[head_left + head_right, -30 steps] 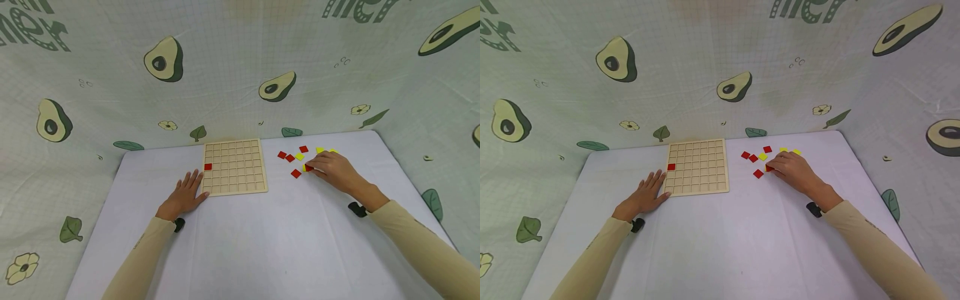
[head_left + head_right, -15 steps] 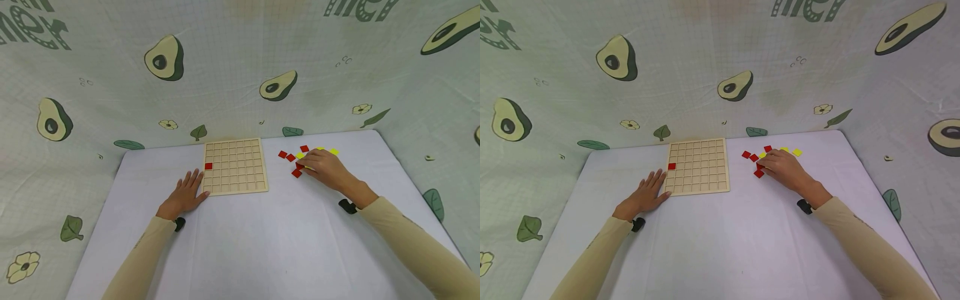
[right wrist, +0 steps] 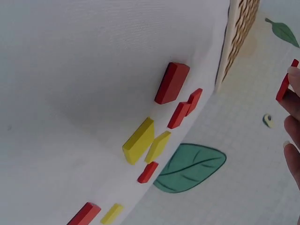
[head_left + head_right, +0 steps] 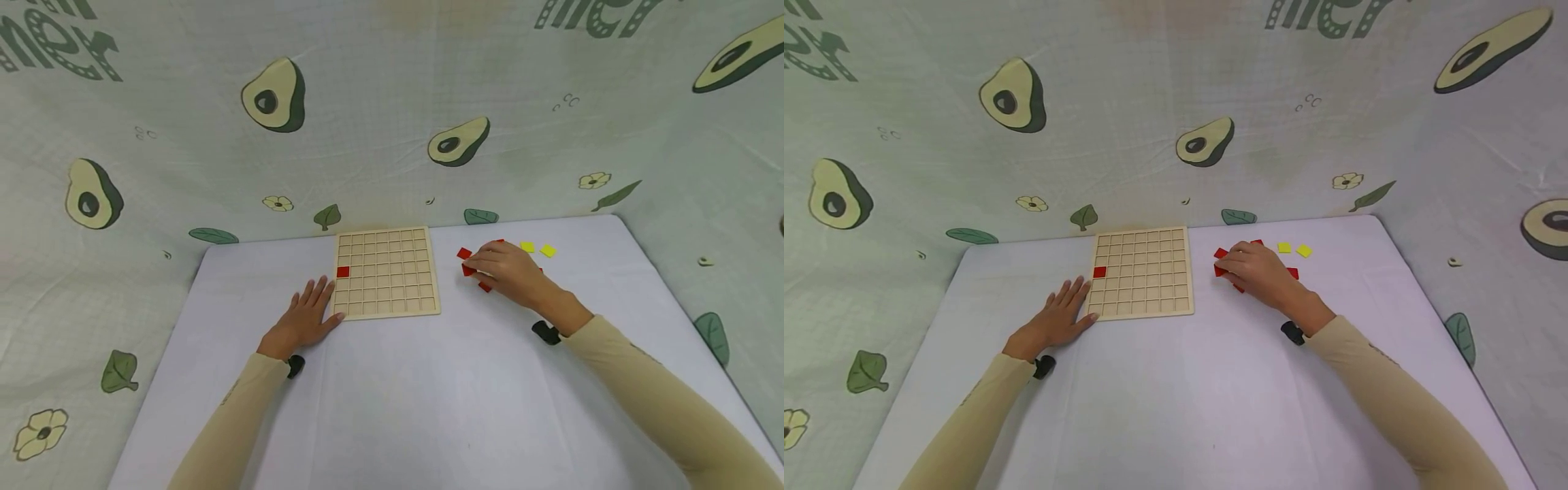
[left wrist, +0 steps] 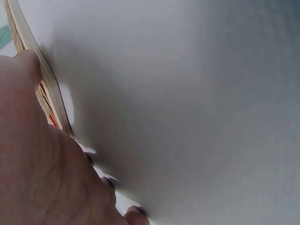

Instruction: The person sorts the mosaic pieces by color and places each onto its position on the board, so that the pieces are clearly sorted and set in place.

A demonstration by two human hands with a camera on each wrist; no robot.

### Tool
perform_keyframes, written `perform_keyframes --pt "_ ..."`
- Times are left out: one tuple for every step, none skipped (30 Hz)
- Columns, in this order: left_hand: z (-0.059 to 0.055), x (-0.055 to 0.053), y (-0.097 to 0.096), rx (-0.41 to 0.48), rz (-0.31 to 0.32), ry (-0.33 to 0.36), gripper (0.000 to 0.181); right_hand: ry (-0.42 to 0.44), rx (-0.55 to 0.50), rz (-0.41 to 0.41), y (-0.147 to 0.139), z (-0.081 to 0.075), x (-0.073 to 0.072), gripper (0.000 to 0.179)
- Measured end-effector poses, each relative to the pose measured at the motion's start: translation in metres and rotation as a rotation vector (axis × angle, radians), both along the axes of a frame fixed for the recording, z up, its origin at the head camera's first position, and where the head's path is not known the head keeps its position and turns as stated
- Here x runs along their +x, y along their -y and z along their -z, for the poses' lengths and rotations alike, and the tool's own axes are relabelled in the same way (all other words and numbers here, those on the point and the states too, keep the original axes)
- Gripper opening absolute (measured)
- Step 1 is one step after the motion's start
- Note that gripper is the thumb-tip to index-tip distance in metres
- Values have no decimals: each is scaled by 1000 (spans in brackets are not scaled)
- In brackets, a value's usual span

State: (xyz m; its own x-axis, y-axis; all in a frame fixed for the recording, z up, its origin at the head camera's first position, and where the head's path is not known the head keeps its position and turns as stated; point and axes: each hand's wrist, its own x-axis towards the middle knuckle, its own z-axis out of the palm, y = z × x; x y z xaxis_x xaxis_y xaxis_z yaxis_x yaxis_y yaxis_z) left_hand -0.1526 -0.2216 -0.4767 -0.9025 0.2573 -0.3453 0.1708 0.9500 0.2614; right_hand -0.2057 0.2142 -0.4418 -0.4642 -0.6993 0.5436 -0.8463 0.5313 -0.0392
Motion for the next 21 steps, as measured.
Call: perform_keyframes --pt "0 0 0 -1 -2 1 84 -1 -3 -5 2 0 -1 43" --pt "0 0 0 -1 -3 0 83 0 -4 -8 5 0 -1 42" --pt "-1 1 0 3 -4 -3 83 1 -6 -12 7 -1 -2 41" --pt "-1 1 0 2 -4 -3 83 6 -6 -15 10 -1 -2 41" --pt "-1 1 0 1 -4 -2 83 11 -3 -17 12 -1 -3 40" --pt "-2 1 0 -2 -5 0 83 16 -1 -18 14 -1 -3 40" --pt "-2 1 0 -3 -5 1 83 23 3 -15 17 -2 -3 40" --pt "-3 1 0 -3 -4 1 83 28 7 -15 19 -1 -4 40" --pt "-3 1 0 0 -4 1 82 32 8 -16 21 -2 -4 40" --pt "-3 2 -1 -2 -5 2 82 34 10 -19 24 -2 -5 39" --pt "-4 2 -1 0 -5 1 82 35 11 -21 26 -2 -5 39" --pt "-4 2 -1 -2 -7 4 83 36 8 -27 29 -2 -6 38" --pt "-4 2 -1 1 -8 5 83 38 5 -34 31 -2 -6 38" --pt "-5 2 -2 0 -8 6 83 36 3 -42 33 -2 -7 37" --pt "-5 2 -2 0 -8 5 83 34 1 -48 36 -2 -7 36" --pt "-5 2 -2 -4 -9 7 83 33 1 -52 39 -2 -8 37" --pt "-5 1 -2 -5 -9 8 83 33 0 -56 42 -2 -9 37" --pt "-5 1 -1 -6 -9 7 83 33 -2 -61 45 -2 -9 36" --pt "-4 1 -1 -8 -8 6 83 34 -2 -64 48 -2 -10 36" --pt "-4 1 0 -13 -7 6 83 35 -3 -67 51 -2 -11 36" --pt "-3 0 0 -16 -6 8 83 37 -3 -71 54 -2 -11 36"
